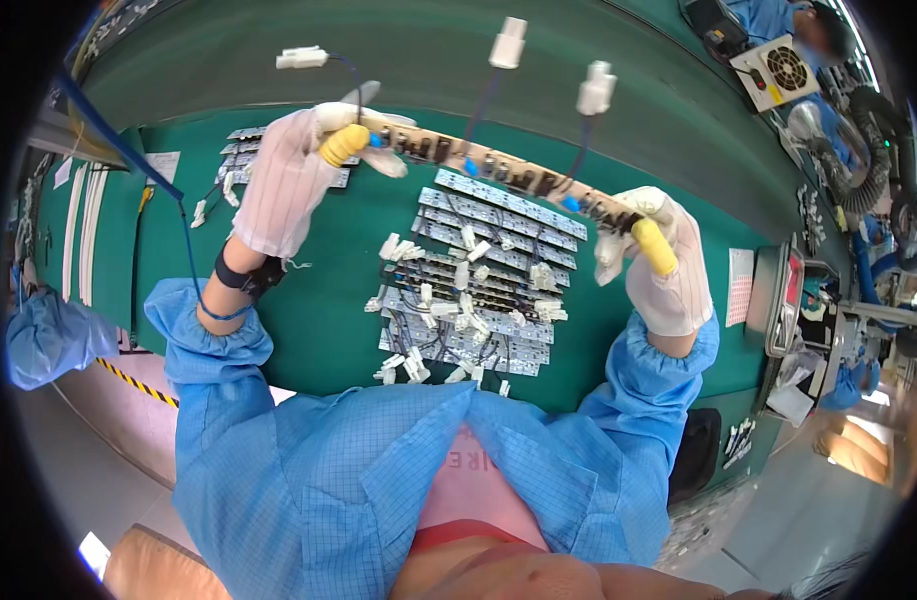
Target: Inspecting and assembling electronic components onto circuit board strips at a manufacturing station.
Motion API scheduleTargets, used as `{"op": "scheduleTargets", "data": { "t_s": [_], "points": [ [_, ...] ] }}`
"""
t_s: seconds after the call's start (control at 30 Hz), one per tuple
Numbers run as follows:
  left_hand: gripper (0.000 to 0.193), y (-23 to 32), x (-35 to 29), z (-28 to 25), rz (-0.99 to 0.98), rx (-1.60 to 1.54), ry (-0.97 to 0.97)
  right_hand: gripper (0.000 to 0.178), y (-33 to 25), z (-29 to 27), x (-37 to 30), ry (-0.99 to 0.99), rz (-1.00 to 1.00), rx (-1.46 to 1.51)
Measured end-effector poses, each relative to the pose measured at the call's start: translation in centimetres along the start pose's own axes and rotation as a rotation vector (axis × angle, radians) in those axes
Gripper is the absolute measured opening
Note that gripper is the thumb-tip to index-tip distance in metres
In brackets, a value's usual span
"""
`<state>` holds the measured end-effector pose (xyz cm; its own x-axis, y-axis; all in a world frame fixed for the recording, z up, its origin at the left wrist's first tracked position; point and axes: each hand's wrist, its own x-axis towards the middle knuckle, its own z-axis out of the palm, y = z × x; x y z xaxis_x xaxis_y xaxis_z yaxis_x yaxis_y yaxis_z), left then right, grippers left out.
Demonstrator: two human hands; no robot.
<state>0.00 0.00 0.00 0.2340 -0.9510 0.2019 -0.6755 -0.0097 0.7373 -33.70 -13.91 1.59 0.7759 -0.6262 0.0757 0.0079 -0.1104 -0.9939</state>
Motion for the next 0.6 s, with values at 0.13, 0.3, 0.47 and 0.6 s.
{"op": "scheduleTargets", "data": {
  "t_s": [0.13,0.3,0.47,0.6],
  "points": [
    [0.025,-0.9,0.7,1.0,-0.001,-0.175,0.09,0.065,-1.2,2.7,0.0,0.111,0.072,-0.059],
    [0.029,0.8,0.0,1.0,-0.064,-0.084,0.048,0.063,0.0,0.8,0.0,0.007,-0.017,0.215],
    [0.044,-1.2,-0.9,0.3,0.045,0.172,0.032,0.059,0.9,0.1,0.0,-0.017,0.057,0.374],
    [0.037,1.2,-0.3,0.0,0.145,0.03,-0.025,0.06,1.9,-0.4,-0.2,0.011,0.021,0.329]
  ]
}}
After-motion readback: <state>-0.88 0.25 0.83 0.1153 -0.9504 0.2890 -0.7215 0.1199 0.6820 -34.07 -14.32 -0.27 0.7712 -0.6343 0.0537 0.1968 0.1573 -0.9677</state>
